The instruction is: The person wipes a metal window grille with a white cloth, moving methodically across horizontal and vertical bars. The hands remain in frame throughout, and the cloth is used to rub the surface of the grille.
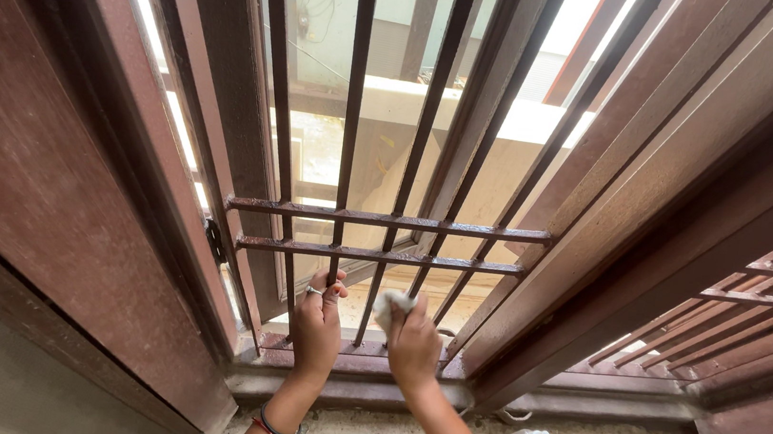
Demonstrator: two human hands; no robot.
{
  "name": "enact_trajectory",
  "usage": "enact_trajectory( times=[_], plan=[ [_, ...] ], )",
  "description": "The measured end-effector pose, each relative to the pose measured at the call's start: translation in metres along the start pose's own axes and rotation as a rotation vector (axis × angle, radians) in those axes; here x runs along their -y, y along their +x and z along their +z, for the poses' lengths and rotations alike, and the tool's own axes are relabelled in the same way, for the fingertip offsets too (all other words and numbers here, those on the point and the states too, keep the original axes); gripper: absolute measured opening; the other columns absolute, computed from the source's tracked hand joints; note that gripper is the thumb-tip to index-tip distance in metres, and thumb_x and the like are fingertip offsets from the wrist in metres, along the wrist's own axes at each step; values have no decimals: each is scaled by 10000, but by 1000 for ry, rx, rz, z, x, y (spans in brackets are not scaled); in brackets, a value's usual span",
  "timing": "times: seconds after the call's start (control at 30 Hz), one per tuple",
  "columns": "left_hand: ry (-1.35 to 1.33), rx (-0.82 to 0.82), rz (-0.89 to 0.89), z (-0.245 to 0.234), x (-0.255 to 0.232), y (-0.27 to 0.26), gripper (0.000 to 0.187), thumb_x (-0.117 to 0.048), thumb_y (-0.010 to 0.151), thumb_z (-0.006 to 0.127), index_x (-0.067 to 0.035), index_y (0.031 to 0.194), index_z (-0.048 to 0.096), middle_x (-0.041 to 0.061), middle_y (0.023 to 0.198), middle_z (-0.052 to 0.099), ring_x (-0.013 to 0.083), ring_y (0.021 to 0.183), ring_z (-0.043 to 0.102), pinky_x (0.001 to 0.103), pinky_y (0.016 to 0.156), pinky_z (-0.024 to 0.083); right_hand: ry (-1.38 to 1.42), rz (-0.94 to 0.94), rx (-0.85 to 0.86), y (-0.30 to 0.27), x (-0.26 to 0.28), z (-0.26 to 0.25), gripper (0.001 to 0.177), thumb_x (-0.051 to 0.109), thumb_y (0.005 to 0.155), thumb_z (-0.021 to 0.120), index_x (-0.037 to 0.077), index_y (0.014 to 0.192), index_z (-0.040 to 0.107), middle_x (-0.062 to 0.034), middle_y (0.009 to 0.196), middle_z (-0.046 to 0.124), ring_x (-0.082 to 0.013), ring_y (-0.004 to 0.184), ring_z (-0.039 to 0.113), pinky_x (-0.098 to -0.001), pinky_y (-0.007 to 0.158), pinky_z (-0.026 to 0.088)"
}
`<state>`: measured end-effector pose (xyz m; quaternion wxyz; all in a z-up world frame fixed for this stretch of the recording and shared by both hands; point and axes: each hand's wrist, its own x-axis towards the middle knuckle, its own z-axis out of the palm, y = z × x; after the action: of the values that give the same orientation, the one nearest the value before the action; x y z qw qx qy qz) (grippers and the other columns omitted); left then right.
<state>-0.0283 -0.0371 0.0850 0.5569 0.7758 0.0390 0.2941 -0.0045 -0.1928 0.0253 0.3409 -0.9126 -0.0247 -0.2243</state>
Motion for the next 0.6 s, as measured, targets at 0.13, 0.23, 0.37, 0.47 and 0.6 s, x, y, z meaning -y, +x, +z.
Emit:
enact_trajectory(
  times=[0.13, 0.23, 0.37, 0.47, 0.6],
  plan=[
    [-24, 10, 31, -3, 1, -2, 292, -293, 1069, 480, -87, 1114, 682, 40, 797, 698, 207, 756, 697, 338, 683, 526, -134, -13, -25, -31, -19, 15, 417, 310, 973, 569, -44, 1193, 540, -222, 775, 686, -446, 683, 675, -547, 556, 510],
    [-33, 30, 20, -5, 1, -3, 293, -291, 1066, 480, -85, 1116, 683, 41, 788, 699, 211, 744, 695, 340, 684, 522, -38, -4, 53, -43, -22, 11, 257, 207, 983, 560, 15, 1153, 560, -203, 965, 669, -410, 865, 677, -521, 719, 527],
    [-20, 33, 48, -10, 1, -4, 281, -284, 1064, 484, -86, 1113, 677, 42, 793, 703, 206, 759, 699, 339, 678, 518, 146, -95, -7, -38, -5, -13, 236, 79, 905, 586, 4, 1129, 591, -209, 1033, 635, -392, 913, 651, -487, 727, 518],
    [-22, 44, 43, -11, 1, -6, 264, -263, 1065, 484, -84, 1115, 671, 46, 794, 701, 214, 758, 696, 346, 681, 512, 346, 2, -2, -17, 20, -39, 216, 60, 937, 584, 52, 1144, 648, -122, 938, 654, -260, 795, 658, -402, 654, 519],
    [-43, 46, 41, -12, 1, -5, 241, -235, 1061, 496, -82, 1121, 673, 54, 783, 691, 224, 761, 695, 348, 696, 514, 723, 197, 57, 12, 57, -74, 157, 60, 987, 566, 41, 1115, 655, -53, 846, 652, -108, 651, 581, -279, 532, 467]
  ],
)
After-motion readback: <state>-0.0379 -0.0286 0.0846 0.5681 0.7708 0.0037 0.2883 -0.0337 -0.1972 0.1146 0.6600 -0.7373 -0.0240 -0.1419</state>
